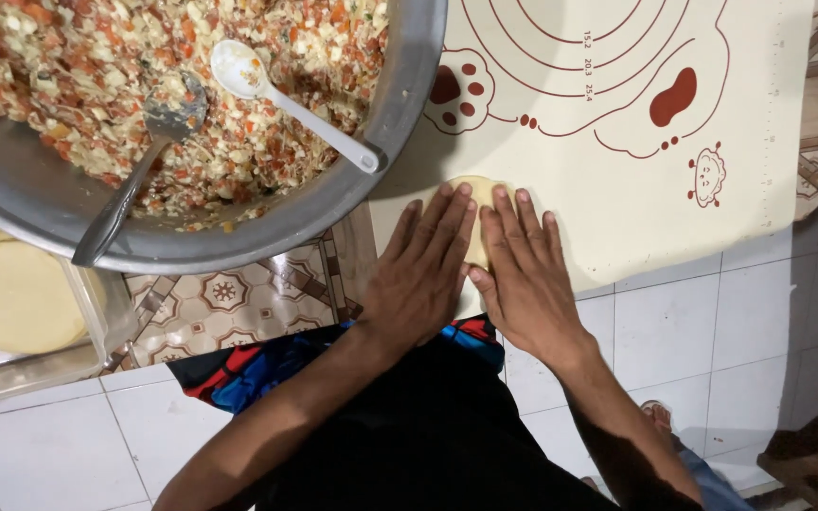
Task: Filling dough circles with a vegetable and meat mixture and folding them to seal.
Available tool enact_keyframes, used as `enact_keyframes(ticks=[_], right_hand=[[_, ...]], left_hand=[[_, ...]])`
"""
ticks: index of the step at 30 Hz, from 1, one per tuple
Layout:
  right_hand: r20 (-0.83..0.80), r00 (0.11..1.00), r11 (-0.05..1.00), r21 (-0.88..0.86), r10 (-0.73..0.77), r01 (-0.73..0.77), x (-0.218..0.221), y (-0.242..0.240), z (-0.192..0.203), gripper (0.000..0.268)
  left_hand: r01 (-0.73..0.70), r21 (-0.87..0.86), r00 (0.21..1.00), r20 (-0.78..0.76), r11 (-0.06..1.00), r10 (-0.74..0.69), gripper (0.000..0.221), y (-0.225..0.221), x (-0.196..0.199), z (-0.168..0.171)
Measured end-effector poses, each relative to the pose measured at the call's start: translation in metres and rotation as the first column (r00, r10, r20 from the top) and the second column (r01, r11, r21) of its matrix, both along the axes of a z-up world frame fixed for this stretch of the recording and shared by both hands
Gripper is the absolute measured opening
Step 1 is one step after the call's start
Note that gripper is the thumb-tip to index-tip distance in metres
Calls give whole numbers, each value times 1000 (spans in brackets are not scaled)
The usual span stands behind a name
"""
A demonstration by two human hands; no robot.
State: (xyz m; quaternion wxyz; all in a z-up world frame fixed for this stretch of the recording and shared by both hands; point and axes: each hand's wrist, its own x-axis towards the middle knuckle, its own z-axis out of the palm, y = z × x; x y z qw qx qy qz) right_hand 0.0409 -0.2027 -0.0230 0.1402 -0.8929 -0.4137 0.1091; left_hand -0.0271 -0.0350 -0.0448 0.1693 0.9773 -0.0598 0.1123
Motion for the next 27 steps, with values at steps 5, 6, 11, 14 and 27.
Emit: enact_keyframes(ticks=[5,6,11,14,27], right_hand=[[55,998,1000,5,-27,27,-2,-11,-15,73],[51,998,999,21,-26,25,-1,-11,-17,73],[9,999,988,147,-36,35,7,-8,-2,81],[-40,998,940,337,-38,49,19,6,30,74],[393,845,886,134,363,-443,75,163,116,20]], left_hand=[[-28,-22,999,-34,999,27,60,-2,-2,0],[-25,-24,998,-51,999,24,61,-1,-2,2],[-52,-173,999,6,984,54,57,4,-9,26],[-43,-341,988,123,939,90,47,19,-21,54],[-517,457,834,79,723,546,23,202,-43,129]])
